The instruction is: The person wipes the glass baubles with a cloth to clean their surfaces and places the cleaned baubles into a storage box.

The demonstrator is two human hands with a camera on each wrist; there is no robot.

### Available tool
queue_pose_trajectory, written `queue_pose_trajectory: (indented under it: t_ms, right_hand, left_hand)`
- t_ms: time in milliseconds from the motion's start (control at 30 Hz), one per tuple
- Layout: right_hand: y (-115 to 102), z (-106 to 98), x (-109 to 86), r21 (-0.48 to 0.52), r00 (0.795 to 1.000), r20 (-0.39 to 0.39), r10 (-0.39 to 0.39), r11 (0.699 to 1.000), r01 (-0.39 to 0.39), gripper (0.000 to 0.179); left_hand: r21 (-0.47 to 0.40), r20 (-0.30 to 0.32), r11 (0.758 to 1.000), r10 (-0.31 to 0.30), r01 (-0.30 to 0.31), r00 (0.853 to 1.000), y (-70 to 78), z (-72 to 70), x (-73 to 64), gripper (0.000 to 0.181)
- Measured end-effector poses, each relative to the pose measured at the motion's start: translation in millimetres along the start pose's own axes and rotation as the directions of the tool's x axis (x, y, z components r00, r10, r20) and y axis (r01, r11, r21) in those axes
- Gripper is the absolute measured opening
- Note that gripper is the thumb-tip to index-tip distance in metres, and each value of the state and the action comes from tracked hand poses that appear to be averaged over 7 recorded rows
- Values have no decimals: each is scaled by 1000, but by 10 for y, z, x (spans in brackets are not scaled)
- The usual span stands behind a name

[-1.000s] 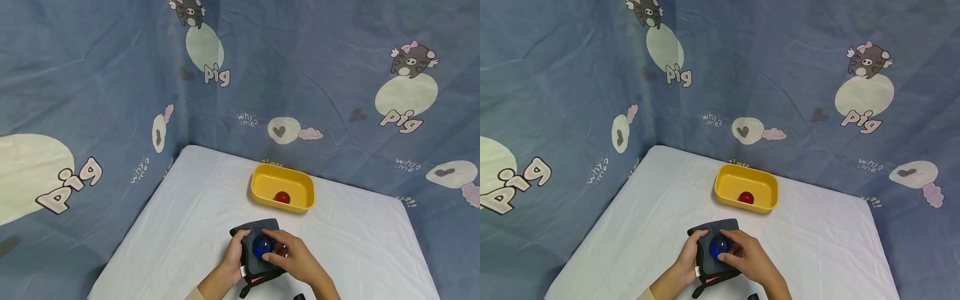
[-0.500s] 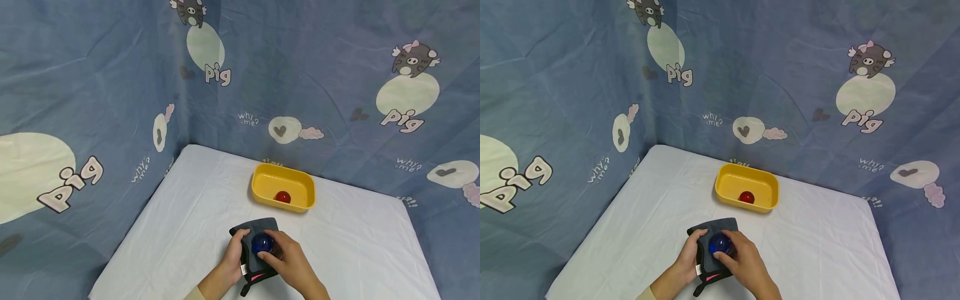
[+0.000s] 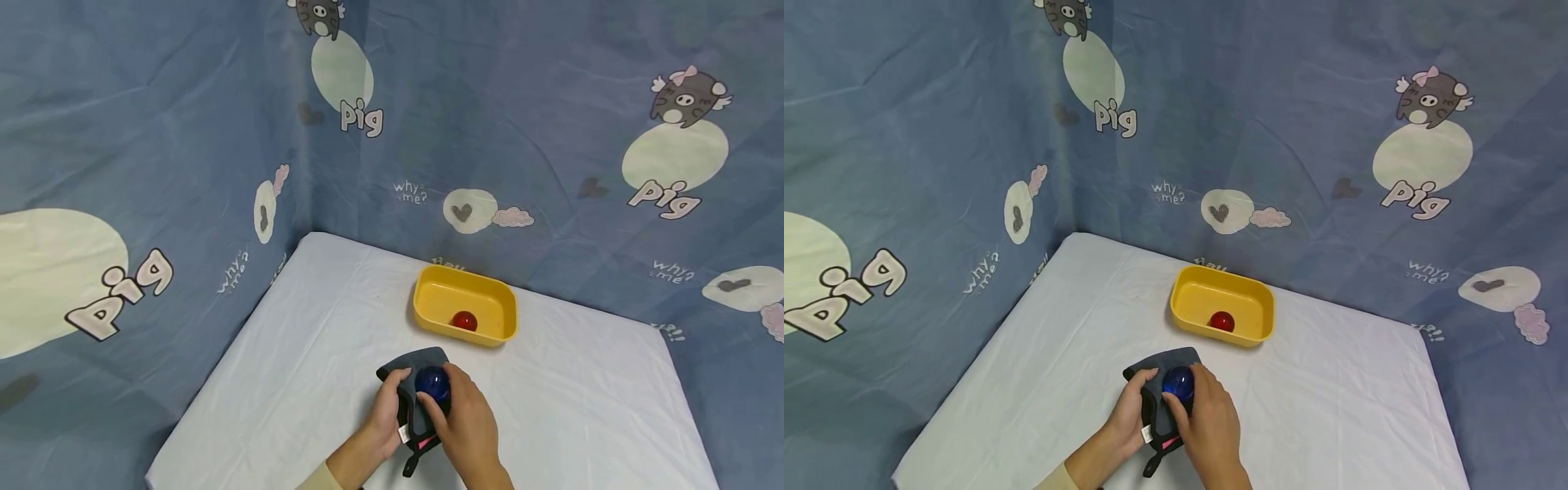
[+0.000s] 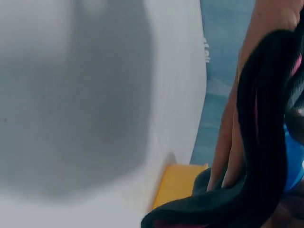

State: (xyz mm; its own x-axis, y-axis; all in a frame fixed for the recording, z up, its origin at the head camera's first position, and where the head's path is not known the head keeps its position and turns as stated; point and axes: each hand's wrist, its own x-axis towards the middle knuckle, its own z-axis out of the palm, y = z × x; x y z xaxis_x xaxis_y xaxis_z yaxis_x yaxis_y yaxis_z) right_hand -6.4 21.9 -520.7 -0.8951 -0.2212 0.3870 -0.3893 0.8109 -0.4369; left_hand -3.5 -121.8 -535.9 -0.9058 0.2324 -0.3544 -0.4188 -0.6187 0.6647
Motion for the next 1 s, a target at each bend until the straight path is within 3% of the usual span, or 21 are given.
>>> queue_pose_trajectory:
  t_ms: [100, 233, 367, 467, 667, 833, 1000]
  right_hand:
    - [-19, 27, -1, 1, 999, 8, 31, 1000, -31, 66]
    - [21, -16, 43, 108, 983, 160, 86, 989, -104, 69]
    - [125, -165, 102, 301, 933, 357, 45, 940, -161, 65]
    - [214, -272, 145, 403, 894, 448, -33, 899, -169, 56]
    - [344, -333, 223, 506, 869, 465, -170, 856, -104, 54]
    - [326, -326, 237, 516, 842, 493, -217, 853, -82, 56]
    - [264, -303, 207, 470, 863, 470, -184, 880, -68, 52]
  left_hand:
    - [1, -5, 1000, 0, 0, 1000, 8, -11, 0, 69]
    - [-13, -24, 1000, -8, 8, 1000, 22, -39, -6, 71]
    - [-8, -30, 1000, -18, 18, 999, 56, -73, -10, 73]
    - [0, -24, 1000, -26, 26, 999, 84, -94, -12, 75]
    - [12, 24, 998, -59, 59, 998, 78, -85, -12, 70]
    - [21, 28, 997, -74, 74, 997, 53, -70, -5, 63]
    - [20, -3, 997, -74, 74, 997, 21, -48, -4, 61]
